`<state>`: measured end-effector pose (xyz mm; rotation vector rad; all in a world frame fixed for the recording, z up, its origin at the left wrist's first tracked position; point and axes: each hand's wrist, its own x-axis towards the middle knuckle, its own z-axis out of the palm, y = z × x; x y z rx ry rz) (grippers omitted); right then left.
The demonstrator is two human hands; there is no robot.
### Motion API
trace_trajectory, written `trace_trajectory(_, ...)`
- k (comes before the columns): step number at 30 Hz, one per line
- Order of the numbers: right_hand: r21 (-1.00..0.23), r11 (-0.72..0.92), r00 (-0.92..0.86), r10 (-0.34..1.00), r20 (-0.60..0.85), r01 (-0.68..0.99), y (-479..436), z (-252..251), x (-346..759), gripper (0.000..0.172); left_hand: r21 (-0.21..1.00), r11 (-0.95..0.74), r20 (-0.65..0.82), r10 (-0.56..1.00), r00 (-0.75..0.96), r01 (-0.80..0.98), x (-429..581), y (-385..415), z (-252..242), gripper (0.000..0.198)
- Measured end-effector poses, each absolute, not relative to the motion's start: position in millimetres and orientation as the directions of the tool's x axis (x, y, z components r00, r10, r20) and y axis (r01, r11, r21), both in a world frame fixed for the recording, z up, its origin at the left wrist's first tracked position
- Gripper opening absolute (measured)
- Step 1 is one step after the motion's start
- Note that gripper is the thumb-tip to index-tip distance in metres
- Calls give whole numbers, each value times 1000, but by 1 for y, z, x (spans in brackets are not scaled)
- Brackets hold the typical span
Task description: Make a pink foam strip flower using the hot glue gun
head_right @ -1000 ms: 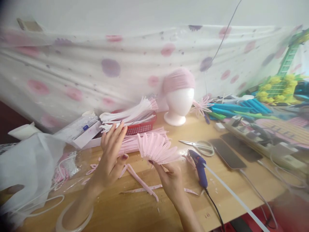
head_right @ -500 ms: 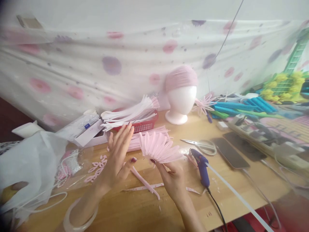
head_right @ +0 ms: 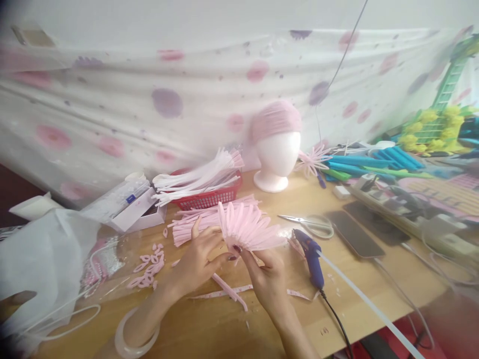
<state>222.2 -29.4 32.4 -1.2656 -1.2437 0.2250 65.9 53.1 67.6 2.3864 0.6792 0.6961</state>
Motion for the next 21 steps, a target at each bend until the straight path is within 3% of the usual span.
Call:
trace_trajectory(4,-807,354,407,725,556,473,-31,31,225,17,757,-604,220,596,772,251,61,61,73,36)
trace_trajectory(8,-849,340,399,769,499,405,-34,29,227,21,902,-394,173,705,687,177,47,74,80,38)
trace_trajectory(13,-888,346,338,832,440,303,-35,25,227,23,945,-306,188,800,569,119,38,80,84,37)
trace_trajectory(21,-891,353,207,885,417,284,-38,29,224,27,988,-94,153,717,680,-123,42,73,91,44)
